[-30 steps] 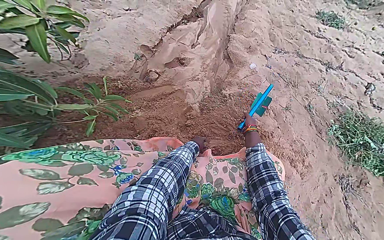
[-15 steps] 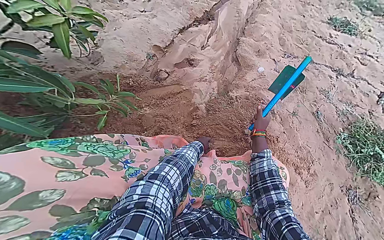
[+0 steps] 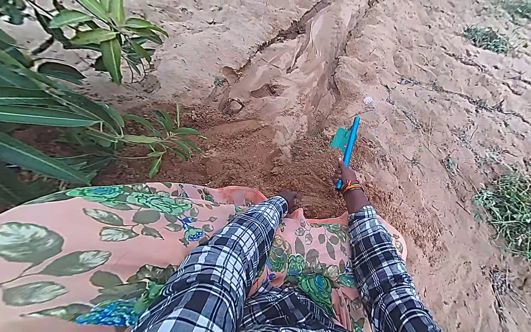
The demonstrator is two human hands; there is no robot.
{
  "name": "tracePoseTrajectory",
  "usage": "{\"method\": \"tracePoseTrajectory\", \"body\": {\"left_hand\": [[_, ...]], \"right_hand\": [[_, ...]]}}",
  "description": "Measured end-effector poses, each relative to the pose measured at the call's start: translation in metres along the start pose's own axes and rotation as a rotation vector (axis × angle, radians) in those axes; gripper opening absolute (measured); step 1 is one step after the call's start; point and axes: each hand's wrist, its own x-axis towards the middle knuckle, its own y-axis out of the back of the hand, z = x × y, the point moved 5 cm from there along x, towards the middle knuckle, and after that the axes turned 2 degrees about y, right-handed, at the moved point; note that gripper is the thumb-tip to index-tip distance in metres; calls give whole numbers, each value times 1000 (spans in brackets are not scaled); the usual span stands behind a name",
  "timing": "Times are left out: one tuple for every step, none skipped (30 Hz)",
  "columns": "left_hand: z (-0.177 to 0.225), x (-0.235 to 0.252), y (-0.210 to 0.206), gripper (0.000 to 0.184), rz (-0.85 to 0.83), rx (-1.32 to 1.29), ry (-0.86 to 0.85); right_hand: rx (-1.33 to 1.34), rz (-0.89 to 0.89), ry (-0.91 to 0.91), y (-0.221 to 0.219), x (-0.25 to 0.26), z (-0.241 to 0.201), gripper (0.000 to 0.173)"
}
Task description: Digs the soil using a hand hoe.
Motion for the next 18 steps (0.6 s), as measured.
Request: {"method": "tracePoseTrajectory", "body": {"left_hand": [[1,-2,1,51,-3,0,1],[2,-2,1,50,-2,0,0],[3,-2,1,49,-2,2,-1],[3,0,1,49,-5,5,-1],[1,2,0,49,-7,5,-1],[0,3,0,50,-8,-2,-3],[-2,4,-1,49,-6,-11,-7],[-3,5,-1,49,-2,-18,-12],[-3,5,0,49,-2,-28,-15],[-3,6,0,50,-3,-33,-17],[-4,7,0,50,-3,-34,-21],[-5,9,-1,50,-3,-28,-28],[-5,11,-1,49,-5,-18,-33],[-5,12,-1,48,-7,-10,-38],[-5,12,0,48,-5,-8,-43],[-5,12,0,48,-7,-12,-43],[-5,11,0,48,-9,-16,-40],[-5,11,0,48,-8,-17,-37]], "right_hand": [[-27,39,16,0,0,3,29],[-55,63,30,-1,0,5,30],[-82,76,46,-1,0,8,31],[-107,81,61,-1,2,10,33],[-132,83,79,-2,3,11,34],[-159,82,99,-3,4,11,36],[-181,77,126,-4,5,10,38],[-194,65,158,-5,8,9,39],[-200,62,182,-7,8,6,39],[-192,60,201,-8,8,4,38],[-179,45,206,-9,10,4,36],[-166,21,196,-10,12,3,35],[-150,-9,174,-12,14,4,35],[-142,-39,137,-13,15,5,35],[-139,-65,98,-14,15,6,35],[-134,-82,65,-14,15,7,35],[-121,-96,45,-15,14,9,35],[-109,-108,34,-15,14,10,35]]}}
